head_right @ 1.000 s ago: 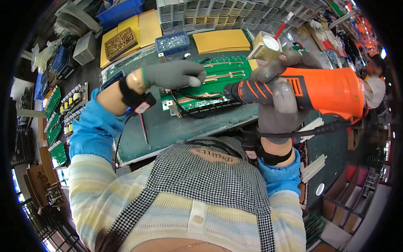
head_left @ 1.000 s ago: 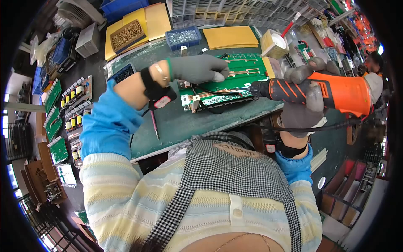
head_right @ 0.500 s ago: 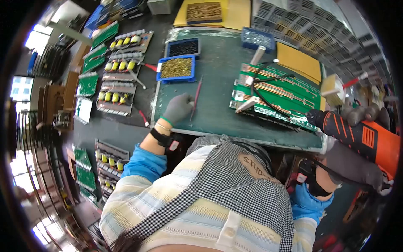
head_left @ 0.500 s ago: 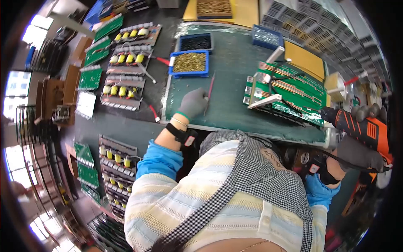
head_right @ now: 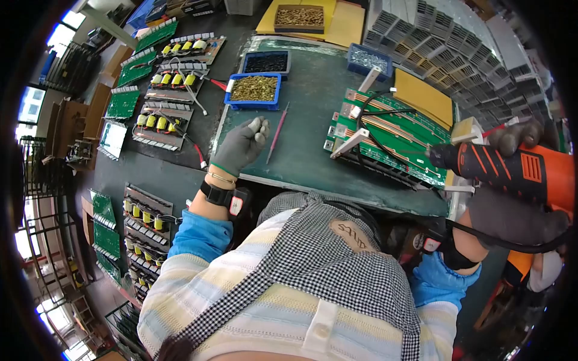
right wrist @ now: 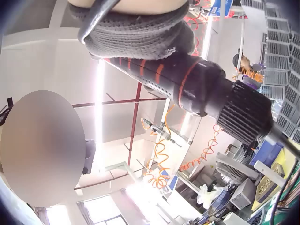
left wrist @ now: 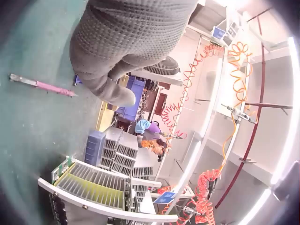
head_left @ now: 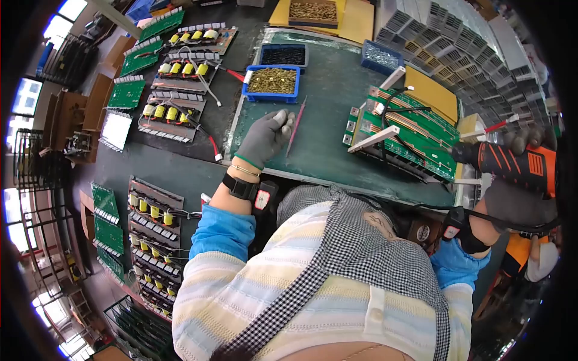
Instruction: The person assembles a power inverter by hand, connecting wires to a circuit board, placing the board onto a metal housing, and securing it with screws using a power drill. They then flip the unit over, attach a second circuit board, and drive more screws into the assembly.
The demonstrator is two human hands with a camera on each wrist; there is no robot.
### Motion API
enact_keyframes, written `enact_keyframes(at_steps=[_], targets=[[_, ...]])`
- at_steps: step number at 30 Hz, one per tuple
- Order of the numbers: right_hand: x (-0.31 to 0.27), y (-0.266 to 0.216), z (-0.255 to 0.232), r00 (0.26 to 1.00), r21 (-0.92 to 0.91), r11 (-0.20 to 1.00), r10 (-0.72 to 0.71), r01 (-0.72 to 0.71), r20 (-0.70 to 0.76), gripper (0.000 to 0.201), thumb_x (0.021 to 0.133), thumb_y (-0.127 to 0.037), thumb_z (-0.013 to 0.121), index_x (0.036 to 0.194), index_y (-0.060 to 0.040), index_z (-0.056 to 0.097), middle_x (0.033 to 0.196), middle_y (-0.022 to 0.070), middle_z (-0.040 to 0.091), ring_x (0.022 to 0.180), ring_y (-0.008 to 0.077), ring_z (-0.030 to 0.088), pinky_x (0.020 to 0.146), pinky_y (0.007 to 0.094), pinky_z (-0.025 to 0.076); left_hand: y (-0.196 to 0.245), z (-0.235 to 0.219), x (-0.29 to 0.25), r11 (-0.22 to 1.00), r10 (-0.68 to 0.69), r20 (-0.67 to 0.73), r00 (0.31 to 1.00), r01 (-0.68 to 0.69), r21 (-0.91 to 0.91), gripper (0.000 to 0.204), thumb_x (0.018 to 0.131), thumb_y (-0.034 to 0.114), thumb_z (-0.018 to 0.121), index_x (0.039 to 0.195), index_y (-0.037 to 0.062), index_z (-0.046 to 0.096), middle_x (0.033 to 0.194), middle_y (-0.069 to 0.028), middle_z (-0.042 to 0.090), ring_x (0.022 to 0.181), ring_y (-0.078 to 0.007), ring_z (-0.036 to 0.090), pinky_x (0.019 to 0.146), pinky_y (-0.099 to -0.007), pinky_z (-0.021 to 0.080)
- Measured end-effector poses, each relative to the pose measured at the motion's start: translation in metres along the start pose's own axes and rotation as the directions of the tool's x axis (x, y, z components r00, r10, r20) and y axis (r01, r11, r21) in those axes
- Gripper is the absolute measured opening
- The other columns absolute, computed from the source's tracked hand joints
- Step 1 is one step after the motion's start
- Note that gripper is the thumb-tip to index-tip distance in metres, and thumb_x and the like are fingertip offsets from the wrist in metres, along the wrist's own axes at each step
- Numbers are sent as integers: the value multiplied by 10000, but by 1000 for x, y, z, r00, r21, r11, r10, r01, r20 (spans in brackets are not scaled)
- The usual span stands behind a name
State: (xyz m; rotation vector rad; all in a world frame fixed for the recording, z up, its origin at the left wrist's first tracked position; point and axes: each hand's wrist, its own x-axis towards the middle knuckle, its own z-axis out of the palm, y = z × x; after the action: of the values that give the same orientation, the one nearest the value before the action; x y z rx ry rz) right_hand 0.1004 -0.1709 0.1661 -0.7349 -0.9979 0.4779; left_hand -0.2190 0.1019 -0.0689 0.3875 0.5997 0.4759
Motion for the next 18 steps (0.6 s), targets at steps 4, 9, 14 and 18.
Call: enact_keyframes(at_steps=[4,9,14,18], targets=[[7,2,20,1000,105,994,-8,6,22,687,698,-476,725,1075,33,457,866,125,536,888,238,560,892,377,454,-6,28,3,995,-85,278,957,98,-35,278,964,226,548,1150,24,506,951,-24,505,812,-78,529,595,-158,472],[8,27,73,998,193,980,-55,47,35,734,708,-540,693,1121,18,455,918,131,544,917,256,572,889,399,473,-11,96,-19,987,-163,279,946,157,45,333,962,159,543,1243,-8,479,1001,-49,528,821,-95,541,617,-170,481],[8,47,77,989,286,958,-70,31,127,809,719,-634,644,1202,-11,461,1003,140,558,940,276,585,861,434,503,-22,99,-22,980,-189,325,927,158,122,377,958,120,536,1293,-30,452,1032,-63,540,829,-100,547,619,-172,483],[6,55,80,980,329,944,-85,21,179,875,728,-710,604,1267,-35,466,1072,147,569,958,291,595,838,461,527,-28,96,-24,972,-233,361,903,203,120,353,962,153,538,1258,-28,474,988,-48,536,769,-70,503,571,-148,443]])
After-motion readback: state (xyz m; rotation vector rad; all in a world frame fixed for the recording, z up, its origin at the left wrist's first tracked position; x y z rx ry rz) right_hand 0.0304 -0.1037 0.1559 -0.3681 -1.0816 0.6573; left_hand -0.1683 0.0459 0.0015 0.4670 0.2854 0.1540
